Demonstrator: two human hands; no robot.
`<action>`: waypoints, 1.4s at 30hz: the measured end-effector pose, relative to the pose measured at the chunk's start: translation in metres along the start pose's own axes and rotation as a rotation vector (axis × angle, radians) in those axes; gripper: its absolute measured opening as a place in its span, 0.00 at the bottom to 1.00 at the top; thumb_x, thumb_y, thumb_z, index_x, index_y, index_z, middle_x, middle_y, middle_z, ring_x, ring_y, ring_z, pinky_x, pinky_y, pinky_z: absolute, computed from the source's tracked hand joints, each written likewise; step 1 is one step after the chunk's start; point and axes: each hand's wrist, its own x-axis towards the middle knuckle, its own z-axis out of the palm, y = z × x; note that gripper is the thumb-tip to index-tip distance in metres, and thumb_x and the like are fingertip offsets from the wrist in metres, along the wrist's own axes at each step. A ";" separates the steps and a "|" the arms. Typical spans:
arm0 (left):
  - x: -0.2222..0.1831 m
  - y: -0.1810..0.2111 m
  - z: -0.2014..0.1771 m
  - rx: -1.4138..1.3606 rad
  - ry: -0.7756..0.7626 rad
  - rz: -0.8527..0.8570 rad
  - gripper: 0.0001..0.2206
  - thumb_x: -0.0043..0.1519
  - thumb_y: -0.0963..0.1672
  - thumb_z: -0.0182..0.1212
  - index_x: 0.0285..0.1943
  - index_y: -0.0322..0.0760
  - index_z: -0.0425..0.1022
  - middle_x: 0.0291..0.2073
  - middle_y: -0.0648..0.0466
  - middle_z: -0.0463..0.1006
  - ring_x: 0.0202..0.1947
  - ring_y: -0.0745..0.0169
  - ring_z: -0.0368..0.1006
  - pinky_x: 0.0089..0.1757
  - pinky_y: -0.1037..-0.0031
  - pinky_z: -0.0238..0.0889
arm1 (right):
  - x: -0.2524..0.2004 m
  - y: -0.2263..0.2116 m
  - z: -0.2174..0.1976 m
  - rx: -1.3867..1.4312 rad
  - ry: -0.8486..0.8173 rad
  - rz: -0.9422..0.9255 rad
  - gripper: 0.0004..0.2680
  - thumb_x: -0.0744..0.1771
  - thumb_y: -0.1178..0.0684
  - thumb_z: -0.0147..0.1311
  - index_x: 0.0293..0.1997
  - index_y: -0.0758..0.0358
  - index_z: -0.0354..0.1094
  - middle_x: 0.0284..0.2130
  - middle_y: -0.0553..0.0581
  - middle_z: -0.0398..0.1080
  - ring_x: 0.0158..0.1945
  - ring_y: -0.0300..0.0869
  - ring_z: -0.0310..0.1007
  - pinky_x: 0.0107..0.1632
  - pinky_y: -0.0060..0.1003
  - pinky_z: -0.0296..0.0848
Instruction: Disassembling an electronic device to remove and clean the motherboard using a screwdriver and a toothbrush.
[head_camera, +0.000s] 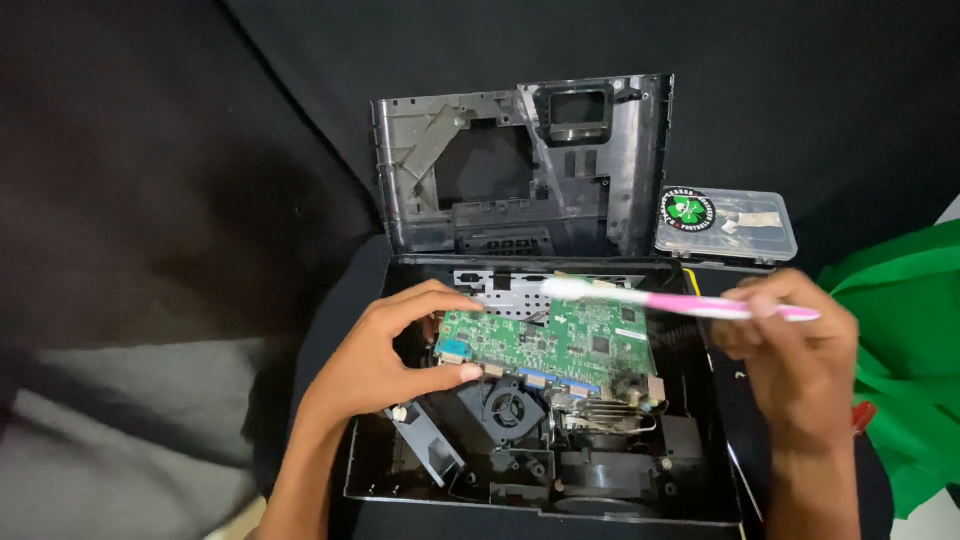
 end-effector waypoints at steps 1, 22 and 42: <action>0.000 0.003 0.000 0.003 -0.003 0.002 0.20 0.55 0.43 0.74 0.57 0.43 0.79 0.48 0.58 0.79 0.37 0.67 0.66 0.41 0.75 0.62 | 0.001 -0.005 0.004 0.002 0.003 -0.003 0.07 0.71 0.53 0.50 0.38 0.66 0.64 0.23 0.50 0.55 0.26 0.36 0.55 0.31 0.30 0.55; -0.004 0.006 0.018 0.064 0.513 0.057 0.22 0.68 0.54 0.50 0.32 0.34 0.77 0.10 0.56 0.71 0.15 0.69 0.79 0.21 0.81 0.68 | -0.006 0.002 -0.008 0.295 -0.031 -0.108 0.09 0.73 0.50 0.50 0.58 0.56 0.73 0.29 0.54 0.70 0.21 0.36 0.58 0.29 0.33 0.61; 0.011 0.005 0.008 -0.121 0.206 -0.345 0.12 0.70 0.50 0.51 0.45 0.43 0.76 0.19 0.62 0.55 0.17 0.75 0.44 0.26 0.75 0.43 | -0.006 -0.013 0.012 0.024 0.007 0.080 0.10 0.70 0.52 0.52 0.48 0.71 0.72 0.21 0.59 0.65 0.24 0.43 0.63 0.27 0.32 0.63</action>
